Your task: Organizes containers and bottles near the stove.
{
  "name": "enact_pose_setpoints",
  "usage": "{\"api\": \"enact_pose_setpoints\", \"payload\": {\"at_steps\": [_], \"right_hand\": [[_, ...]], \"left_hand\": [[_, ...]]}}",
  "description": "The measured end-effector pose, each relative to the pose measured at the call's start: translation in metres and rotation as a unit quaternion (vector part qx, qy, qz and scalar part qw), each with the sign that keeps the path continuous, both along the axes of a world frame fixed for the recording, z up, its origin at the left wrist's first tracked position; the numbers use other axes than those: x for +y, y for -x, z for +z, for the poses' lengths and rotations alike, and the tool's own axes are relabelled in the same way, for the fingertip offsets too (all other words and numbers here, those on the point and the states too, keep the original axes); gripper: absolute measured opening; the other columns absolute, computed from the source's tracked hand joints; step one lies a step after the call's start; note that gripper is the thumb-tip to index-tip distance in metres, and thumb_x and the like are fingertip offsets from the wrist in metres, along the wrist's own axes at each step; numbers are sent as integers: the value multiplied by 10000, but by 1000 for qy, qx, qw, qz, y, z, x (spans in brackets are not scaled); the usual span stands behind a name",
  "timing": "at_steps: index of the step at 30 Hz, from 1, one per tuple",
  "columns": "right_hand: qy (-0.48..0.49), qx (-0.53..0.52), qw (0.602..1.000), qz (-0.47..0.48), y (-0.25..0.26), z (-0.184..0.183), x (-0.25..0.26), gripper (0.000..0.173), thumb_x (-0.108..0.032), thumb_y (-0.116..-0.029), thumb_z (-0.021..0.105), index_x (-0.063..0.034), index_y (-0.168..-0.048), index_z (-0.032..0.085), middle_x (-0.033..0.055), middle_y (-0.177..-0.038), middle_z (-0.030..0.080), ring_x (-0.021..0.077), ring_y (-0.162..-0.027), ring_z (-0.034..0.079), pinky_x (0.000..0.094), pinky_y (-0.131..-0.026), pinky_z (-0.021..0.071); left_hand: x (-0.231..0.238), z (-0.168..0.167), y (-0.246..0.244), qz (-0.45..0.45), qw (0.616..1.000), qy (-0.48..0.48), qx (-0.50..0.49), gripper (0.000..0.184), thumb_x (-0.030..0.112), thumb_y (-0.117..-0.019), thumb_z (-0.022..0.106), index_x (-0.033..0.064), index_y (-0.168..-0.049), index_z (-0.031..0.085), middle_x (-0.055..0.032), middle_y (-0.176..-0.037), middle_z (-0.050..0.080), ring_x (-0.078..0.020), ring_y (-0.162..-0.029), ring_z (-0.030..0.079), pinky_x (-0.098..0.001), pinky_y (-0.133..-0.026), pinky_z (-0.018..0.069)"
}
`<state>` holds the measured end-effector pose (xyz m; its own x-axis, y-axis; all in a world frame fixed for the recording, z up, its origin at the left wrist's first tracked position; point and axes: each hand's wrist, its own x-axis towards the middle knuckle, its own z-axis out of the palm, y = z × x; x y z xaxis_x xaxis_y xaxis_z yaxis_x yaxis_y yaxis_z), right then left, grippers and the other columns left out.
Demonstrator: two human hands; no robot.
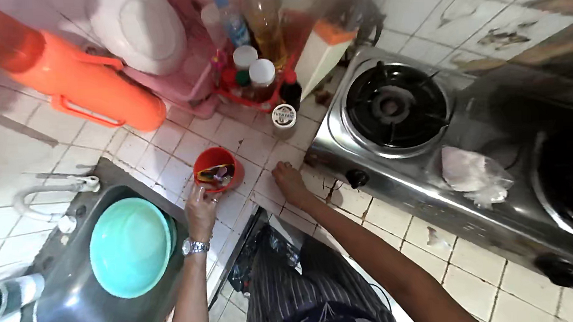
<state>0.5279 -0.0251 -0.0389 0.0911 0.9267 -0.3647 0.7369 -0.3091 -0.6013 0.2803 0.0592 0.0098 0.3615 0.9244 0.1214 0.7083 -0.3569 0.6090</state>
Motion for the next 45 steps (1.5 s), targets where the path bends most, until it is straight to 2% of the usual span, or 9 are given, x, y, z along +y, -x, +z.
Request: {"api": "enact_pose_setpoints", "payload": {"at_steps": [8, 13, 18, 22, 24, 28, 32, 38, 45], "right_hand": [[-34, 22, 999, -27, 3, -2, -4, 453, -108, -1012, 583, -20, -1454, 542, 272, -1410, 555, 445, -1341, 514, 579, -1082, 442], [-65, 9, 997, -37, 7, 13, -2, 417, -213, -1010, 625, -34, -1387, 617, 255, -1553, 447, 463, -1489, 334, 707, -1205, 147], [-164, 50, 975, -143, -31, 100, 29, 318, -220, -1030, 585, 35, -1183, 700, 215, -1233, 690, 348, -1182, 657, 507, -1047, 501], [-250, 20, 946, -203, -99, 174, 97, 347, -246, -1046, 589, 77, -977, 695, 195, -870, 699, 290, -799, 693, 483, -767, 567], [-291, -11, 935, -203, -130, 210, 142, 319, -201, -1050, 546, 77, -961, 677, 176, -817, 690, 262, -748, 684, 467, -725, 560], [-240, -65, 957, -153, -180, 252, 229, 365, -159, -1031, 569, 8, -1354, 543, 190, -1022, 701, 304, -875, 702, 503, -827, 571], [-133, -186, 971, -64, -188, 254, 280, 575, -246, -987, 676, -115, -1515, 490, 286, -1361, 567, 476, -1173, 609, 658, -967, 476], [-86, -273, 957, 44, -201, 234, 309, 360, -207, -1013, 613, -89, -1353, 625, 249, -1263, 640, 457, -1200, 606, 657, -917, 488], [-110, -151, 982, 19, -238, 234, 305, 345, -104, -961, 685, 65, -1253, 611, 275, -1163, 656, 417, -1090, 644, 561, -985, 489]], "left_hand": [[25, 23, -3, -12, 995, 10, -103, 205, 32, -834, 770, -61, -988, 670, -141, -995, 695, -106, -856, 683, -262, -791, 584], [65, 59, -13, -84, 975, 15, -204, 240, 22, -810, 771, -83, -992, 654, -98, -1022, 692, -38, -889, 684, -202, -797, 593], [124, 94, -37, -162, 955, 9, -247, 238, 99, -812, 793, -33, -966, 667, -5, -974, 697, 13, -889, 673, -175, -814, 588], [167, 121, -71, -194, 950, -19, -245, 251, 121, -823, 790, -46, -971, 677, -39, -948, 704, 3, -873, 677, -177, -812, 581], [182, 130, -92, -207, 947, -27, -244, 227, 114, -831, 765, -33, -976, 669, -36, -935, 688, 5, -850, 664, -183, -795, 575], [206, 136, -129, -220, 939, -21, -262, 225, 133, -842, 793, 10, -996, 684, -39, -950, 681, -34, -815, 666, -223, -743, 590], [220, 137, -151, -234, 935, -10, -265, 272, 162, -831, 831, 27, -1010, 675, -31, -938, 668, -28, -795, 646, -204, -722, 568], [236, 131, -175, -263, 922, -25, -284, 268, 134, -852, 813, 0, -1021, 655, -35, -938, 656, -13, -803, 632, -179, -737, 556], [237, 109, -208, -280, 915, -34, -289, 237, 133, -870, 804, 45, -1024, 647, -72, -997, 646, -96, -833, 644, -248, -724, 569]]}}
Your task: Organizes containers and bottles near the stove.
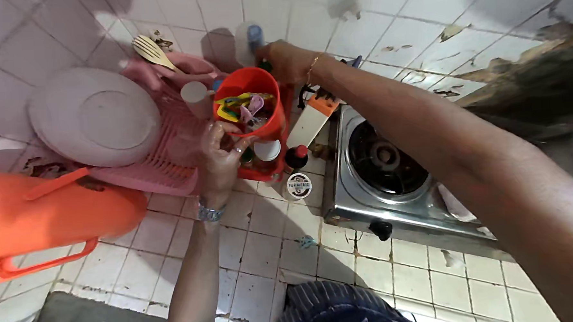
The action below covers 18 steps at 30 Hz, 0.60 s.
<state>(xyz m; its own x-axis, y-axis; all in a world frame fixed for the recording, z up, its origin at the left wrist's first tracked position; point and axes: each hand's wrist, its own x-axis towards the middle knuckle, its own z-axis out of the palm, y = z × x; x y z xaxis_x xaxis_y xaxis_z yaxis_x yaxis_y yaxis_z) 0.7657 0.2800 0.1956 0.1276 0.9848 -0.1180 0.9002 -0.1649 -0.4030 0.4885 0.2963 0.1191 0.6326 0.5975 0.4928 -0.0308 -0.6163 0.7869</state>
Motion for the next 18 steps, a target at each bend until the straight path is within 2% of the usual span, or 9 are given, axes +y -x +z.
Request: {"api": "enact_pose_setpoints", "payload": {"at_steps": [3, 7, 10, 13, 16, 18], "right_hand": [[-21, 17, 999, -26, -19, -4, -8, 336, -108, -959, 690, 69, -1236, 621, 257, -1125, 664, 376, -1022, 657, 523, -956, 507], [-32, 44, 996, -66, -42, -8, -13, 377, -153, -941, 727, 57, -1237, 626, 252, -1094, 669, 369, -943, 667, 540, -891, 528], [-13, 36, 995, -87, -50, -2, -14, 397, -190, -957, 720, 38, -1264, 609, 233, -1075, 660, 340, -896, 657, 523, -840, 535], [-5, 31, 994, -102, -57, 0, -15, 398, -198, -960, 717, 32, -1268, 611, 235, -1081, 658, 344, -908, 654, 530, -856, 530], [-13, 37, 993, -110, -63, -3, -15, 404, -209, -958, 724, 30, -1263, 612, 230, -1053, 666, 336, -863, 666, 529, -816, 548], [-20, 38, 993, -106, -61, -3, -15, 405, -210, -950, 738, 36, -1248, 618, 228, -1031, 663, 330, -839, 658, 523, -800, 542]], "left_hand": [[-2, -18, -11, 2, 1000, -5, 18, 243, 198, -889, 795, 81, -1047, 652, -74, -1043, 661, -126, -867, 656, -297, -727, 574], [-5, -32, -31, 11, 999, -21, 27, 216, 72, -866, 775, 45, -1051, 666, -153, -1173, 653, -219, -960, 685, -388, -801, 596], [-7, -33, -44, 21, 997, -63, 32, 207, 106, -872, 790, 45, -1019, 659, -187, -1240, 631, -276, -1024, 676, -439, -821, 580], [-7, -37, -60, 41, 992, -87, 83, 175, 94, -850, 797, 46, -975, 684, -198, -1382, 603, -342, -1090, 686, -507, -836, 580], [-7, -40, -59, 23, 981, -109, 161, 184, 98, -872, 793, 55, -992, 660, -202, -1441, 552, -377, -1046, 688, -542, -797, 572], [-6, -39, -63, 13, 974, -95, 205, 216, 70, -888, 769, 16, -1077, 678, -240, -1439, 540, -430, -1026, 676, -580, -788, 560]]}}
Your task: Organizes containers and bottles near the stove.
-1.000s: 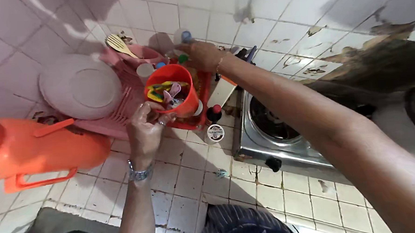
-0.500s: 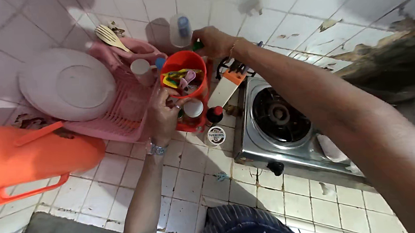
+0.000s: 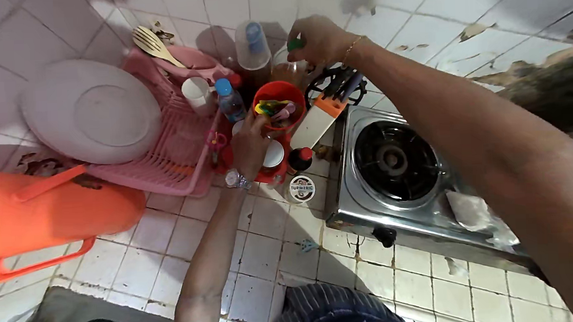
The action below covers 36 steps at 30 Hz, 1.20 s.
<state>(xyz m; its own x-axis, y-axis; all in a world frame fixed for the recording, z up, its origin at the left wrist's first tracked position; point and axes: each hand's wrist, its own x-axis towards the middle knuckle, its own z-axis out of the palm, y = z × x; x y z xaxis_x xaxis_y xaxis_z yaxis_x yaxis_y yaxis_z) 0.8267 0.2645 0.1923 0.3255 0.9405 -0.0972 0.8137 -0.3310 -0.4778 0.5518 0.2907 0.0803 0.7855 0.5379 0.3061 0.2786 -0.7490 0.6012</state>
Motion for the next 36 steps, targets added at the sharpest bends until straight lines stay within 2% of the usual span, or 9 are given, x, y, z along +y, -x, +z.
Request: {"api": "enact_pose_setpoints", "payload": {"at_steps": [4, 8, 11, 17, 19, 21, 26, 33, 36], "right_hand": [[-1, -7, 1000, 0, 8, 1, 1, 404, -206, -948, 734, 35, -1246, 608, 234, -1073, 650, 343, -899, 645, 523, -837, 524], [-20, -9, 1000, -4, 12, -2, 6, 378, -180, -948, 715, 49, -1232, 615, 241, -1069, 665, 356, -915, 662, 542, -860, 527], [-23, -9, 1000, -6, 11, -3, 5, 370, -184, -950, 715, 43, -1226, 618, 229, -1057, 667, 342, -897, 663, 527, -848, 531], [-40, -17, 999, -10, 0, 4, 7, 372, -219, -952, 714, 30, -1217, 634, 220, -1059, 665, 317, -876, 652, 511, -834, 528], [-35, -19, 999, -1, 0, 3, 7, 385, -222, -952, 715, 33, -1226, 625, 221, -1075, 657, 314, -894, 644, 505, -849, 522], [-36, -13, 999, -4, 0, 4, 6, 388, -216, -947, 726, 34, -1225, 623, 219, -1070, 660, 314, -887, 647, 504, -842, 524], [-35, -4, 999, -13, 4, -5, 6, 374, -197, -952, 718, 30, -1227, 608, 209, -1041, 664, 308, -855, 655, 494, -807, 539], [-5, 2, 1000, 3, 15, -2, 12, 422, -184, -925, 758, 36, -1244, 589, 227, -1098, 656, 357, -956, 656, 545, -881, 522], [14, 3, 1000, 6, 19, 0, 12, 447, -178, -938, 751, 31, -1286, 564, 239, -1119, 648, 381, -989, 655, 567, -892, 520]], "left_hand": [[8, -12, -14, 37, 999, 33, 11, 199, 133, -881, 774, 33, -1042, 712, -210, -1404, 591, -378, -1027, 707, -550, -812, 578], [14, -1, -15, 37, 997, 20, 66, 186, 99, -878, 757, 12, -1038, 722, -226, -1170, 677, -393, -951, 704, -574, -806, 567], [16, -3, -16, 37, 996, 18, 76, 177, 95, -876, 760, 24, -1033, 723, -223, -1121, 686, -394, -945, 700, -572, -801, 563], [10, -7, -10, 4, 995, 3, 99, 173, 35, -871, 753, 32, -1035, 697, -238, -1261, 630, -423, -912, 692, -592, -737, 568], [10, -11, -19, 10, 994, 7, 109, 189, 50, -870, 750, 14, -1051, 711, -235, -1339, 615, -431, -1032, 684, -598, -823, 555], [11, -19, -17, -2, 996, 7, 94, 216, 111, -887, 771, 9, -1067, 707, -237, -1387, 581, -462, -1248, 557, -647, -987, 443], [24, -39, -18, 23, 993, -7, 116, 214, 234, -879, 792, 78, -1022, 764, -199, -1216, 684, -456, -1290, 519, -662, -1006, 406], [15, -25, -10, -11, 980, -20, 197, 550, 473, -1036, 529, -6, -1286, 631, -293, -1517, 429, -476, -1439, 363, -674, -1111, 317], [12, -33, -16, 9, 981, -36, 190, 544, 450, -1044, 534, -40, -1258, 634, -314, -1510, 424, -489, -1429, 372, -673, -1093, 331]]}}
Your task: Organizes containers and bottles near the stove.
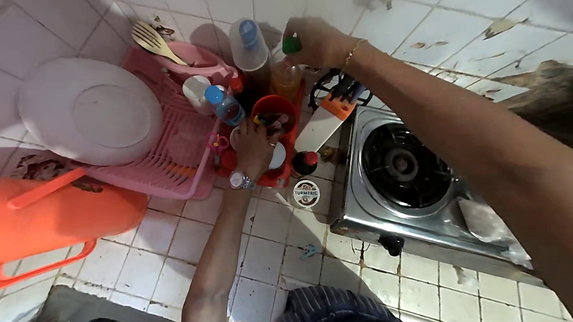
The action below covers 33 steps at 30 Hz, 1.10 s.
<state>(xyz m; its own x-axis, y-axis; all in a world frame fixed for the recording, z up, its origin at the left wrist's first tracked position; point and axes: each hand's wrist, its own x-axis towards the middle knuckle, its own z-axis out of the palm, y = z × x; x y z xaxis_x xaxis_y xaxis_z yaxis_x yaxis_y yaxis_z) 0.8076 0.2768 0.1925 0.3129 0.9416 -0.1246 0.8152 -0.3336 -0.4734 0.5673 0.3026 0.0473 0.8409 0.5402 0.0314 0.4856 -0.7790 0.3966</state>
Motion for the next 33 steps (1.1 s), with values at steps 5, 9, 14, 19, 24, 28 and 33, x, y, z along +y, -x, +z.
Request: {"api": "enact_pose_setpoints", "payload": {"at_steps": [5, 9, 14, 19, 24, 28, 33], "right_hand": [[13, -1, 1000, -26, -4, -1, 1, 482, -221, -960, 730, 24, -1336, 553, 250, -1169, 645, 397, -1019, 654, 602, -911, 510], [7, -14, 999, -40, -2, -5, 5, 514, -221, -937, 753, 4, -1356, 557, 266, -1189, 644, 432, -1040, 647, 646, -912, 493], [-5, -34, 998, -49, -1, -3, 13, 506, -323, -962, 724, 35, -1298, 604, 273, -1148, 665, 438, -1026, 660, 651, -916, 490], [9, -38, 998, -47, 6, -3, 14, 455, -285, -971, 712, 35, -1276, 604, 269, -1139, 660, 431, -1011, 658, 644, -906, 495], [-7, -66, 996, -63, 9, -5, -2, 470, -315, -973, 697, 37, -1269, 601, 283, -1170, 633, 453, -1075, 633, 661, -908, 487], [-59, -22, 994, -84, 17, -18, -11, 422, -234, -1002, 649, 55, -1291, 543, 274, -1134, 655, 405, -1001, 673, 587, -891, 528], [-94, -28, 994, -45, 17, -26, -15, 377, -178, -1003, 627, 49, -1296, 558, 262, -1145, 669, 383, -999, 689, 540, -906, 541]], "left_hand": [[-13, -7, 0, 44, 998, -7, -54, 564, 427, -1006, 619, -25, -1341, 574, -297, -1528, 414, -473, -1422, 396, -658, -1097, 356], [-15, -4, 4, 71, 986, 49, -141, 629, 341, -954, 723, -9, -1428, 500, -281, -1559, 385, -458, -1401, 433, -620, -1120, 360], [8, 11, 28, 89, 949, 39, -301, 466, 235, -1003, 649, 11, -1398, 540, -202, -1558, 426, -362, -1349, 514, -494, -1091, 452], [68, 24, 34, 143, 897, 113, -403, 747, 181, -951, 704, -29, -1554, 316, -254, -1587, 353, -314, -1455, 399, -400, -1188, 364], [97, 19, 23, 59, 930, 232, -279, 599, 203, -937, 742, -19, -1440, 503, -218, -1321, 637, -285, -1205, 641, -443, -1064, 499], [100, 18, 13, 28, 945, 203, -254, 486, 229, -995, 667, -34, -1385, 542, -221, -1293, 645, -292, -1206, 633, -450, -1078, 477], [104, 54, 11, 5, 970, 143, -197, 474, 288, -1026, 621, 2, -1398, 550, -206, -1256, 673, -319, -1168, 661, -505, -1056, 487]]}}
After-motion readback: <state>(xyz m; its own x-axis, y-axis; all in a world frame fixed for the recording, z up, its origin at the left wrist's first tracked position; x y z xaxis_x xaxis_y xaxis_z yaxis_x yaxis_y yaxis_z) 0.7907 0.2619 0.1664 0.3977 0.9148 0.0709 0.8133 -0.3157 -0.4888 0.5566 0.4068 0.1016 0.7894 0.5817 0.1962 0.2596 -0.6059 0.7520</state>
